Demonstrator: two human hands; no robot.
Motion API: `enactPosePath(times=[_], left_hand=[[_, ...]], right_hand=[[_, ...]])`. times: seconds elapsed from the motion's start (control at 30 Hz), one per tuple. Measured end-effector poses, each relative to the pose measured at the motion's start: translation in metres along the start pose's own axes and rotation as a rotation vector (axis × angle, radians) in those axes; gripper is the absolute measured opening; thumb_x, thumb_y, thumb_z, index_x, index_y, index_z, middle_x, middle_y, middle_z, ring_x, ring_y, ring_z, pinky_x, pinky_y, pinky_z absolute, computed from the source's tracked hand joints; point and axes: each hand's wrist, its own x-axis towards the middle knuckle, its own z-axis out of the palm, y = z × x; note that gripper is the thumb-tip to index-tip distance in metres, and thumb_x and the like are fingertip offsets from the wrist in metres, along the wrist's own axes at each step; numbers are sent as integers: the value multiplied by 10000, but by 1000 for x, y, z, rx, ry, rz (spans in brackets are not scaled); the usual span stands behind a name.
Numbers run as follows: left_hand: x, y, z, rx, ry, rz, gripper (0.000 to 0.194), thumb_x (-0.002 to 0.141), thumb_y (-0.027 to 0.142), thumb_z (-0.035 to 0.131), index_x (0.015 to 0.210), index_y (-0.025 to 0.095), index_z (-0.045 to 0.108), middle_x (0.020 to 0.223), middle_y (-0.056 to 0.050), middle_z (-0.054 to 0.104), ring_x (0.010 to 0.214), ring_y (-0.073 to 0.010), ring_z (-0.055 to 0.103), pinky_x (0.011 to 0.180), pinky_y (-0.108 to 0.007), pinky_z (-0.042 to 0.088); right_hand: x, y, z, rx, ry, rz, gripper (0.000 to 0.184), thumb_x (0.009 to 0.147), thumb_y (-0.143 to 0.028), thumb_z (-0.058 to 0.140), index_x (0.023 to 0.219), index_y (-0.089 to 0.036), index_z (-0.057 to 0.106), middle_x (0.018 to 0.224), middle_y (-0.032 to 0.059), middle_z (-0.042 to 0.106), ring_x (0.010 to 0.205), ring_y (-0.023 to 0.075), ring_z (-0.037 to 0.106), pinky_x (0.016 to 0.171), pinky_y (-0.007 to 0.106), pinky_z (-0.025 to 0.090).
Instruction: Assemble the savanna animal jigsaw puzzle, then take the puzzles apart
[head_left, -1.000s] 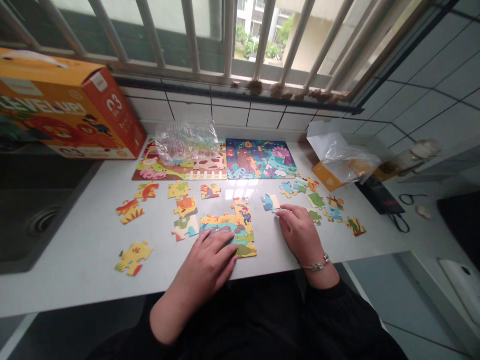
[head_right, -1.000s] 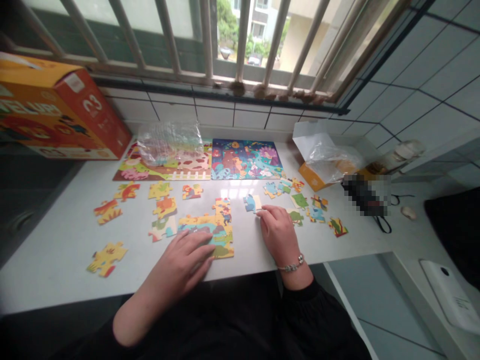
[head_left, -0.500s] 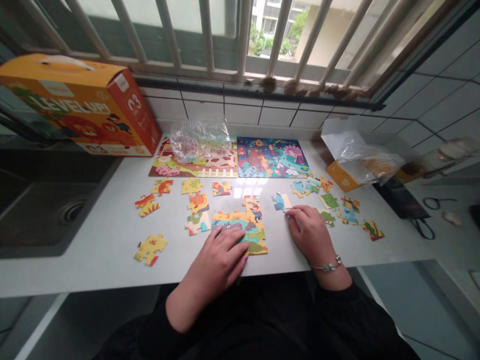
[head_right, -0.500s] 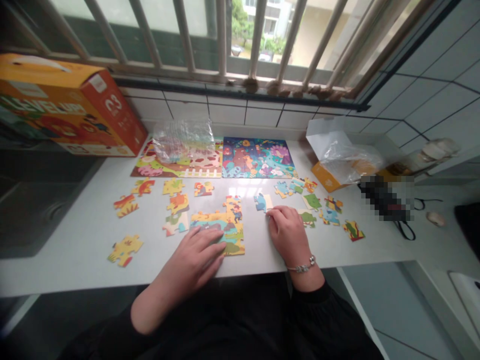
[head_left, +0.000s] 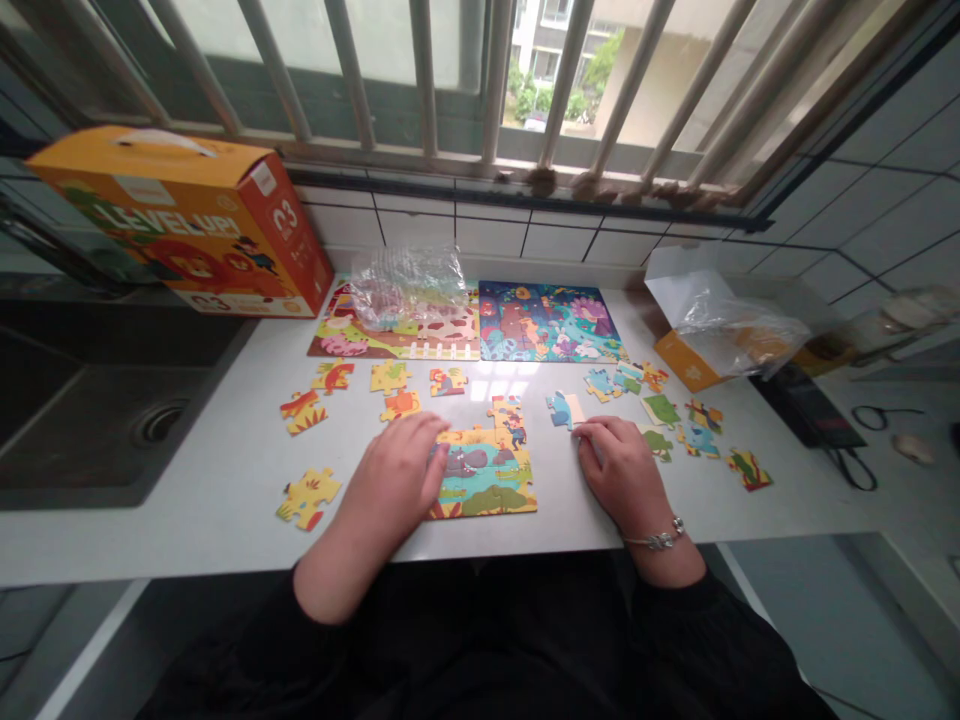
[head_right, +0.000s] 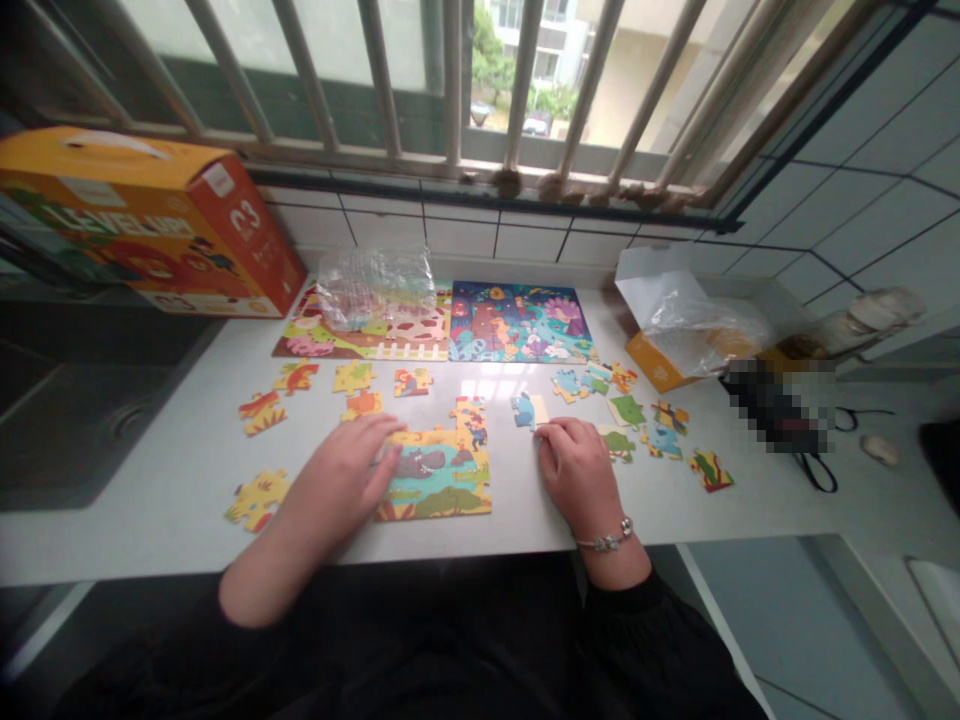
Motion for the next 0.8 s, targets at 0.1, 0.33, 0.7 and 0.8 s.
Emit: enactPosePath(times=[0.1, 0.33, 0.7, 0.8], left_hand=[[38, -42, -9, 198, 19, -193, 455, 1086, 278, 485, 1477, 121, 658, 1533, -230, 685, 1437, -417, 624, 1233, -608, 487], [80, -88, -15, 267, -96, -384, 486, 1003, 351, 596, 1439, 153, 675, 1473, -216, 712, 1381, -422, 634, 1213, -561, 477], [79, -104, -24, 49, -118, -663, 626, 868, 493, 805, 1383, 147, 725, 1312, -176, 798, 1173, -387, 755, 1024, -475, 588], [77, -106, -25, 25, -126, -736, 600, 827, 514, 832, 1308, 164, 758, 1166, -134, 821, 1042, -355, 776, 930, -438, 597]], right_hand=[[0, 0, 1, -6, 15, -3, 193, 1045, -209, 603, 1129, -263, 768, 1160, 129, 781, 1078, 345, 694, 973, 536, 557], [0, -1, 2, 0, -1, 7, 166, 1052, -194, 622, 1126, -254, 757, 1162, 116, 779, 1089, 335, 692, 989, 522, 553], [0, 1, 2, -12, -6, 6, 169, 1039, -184, 635, 1124, -237, 771, 1165, 117, 780, 1092, 328, 697, 989, 501, 542], [0, 1, 2, -15, -2, 5, 166, 1040, -183, 638, 1122, -229, 775, 1158, 116, 778, 1093, 321, 694, 991, 489, 537]])
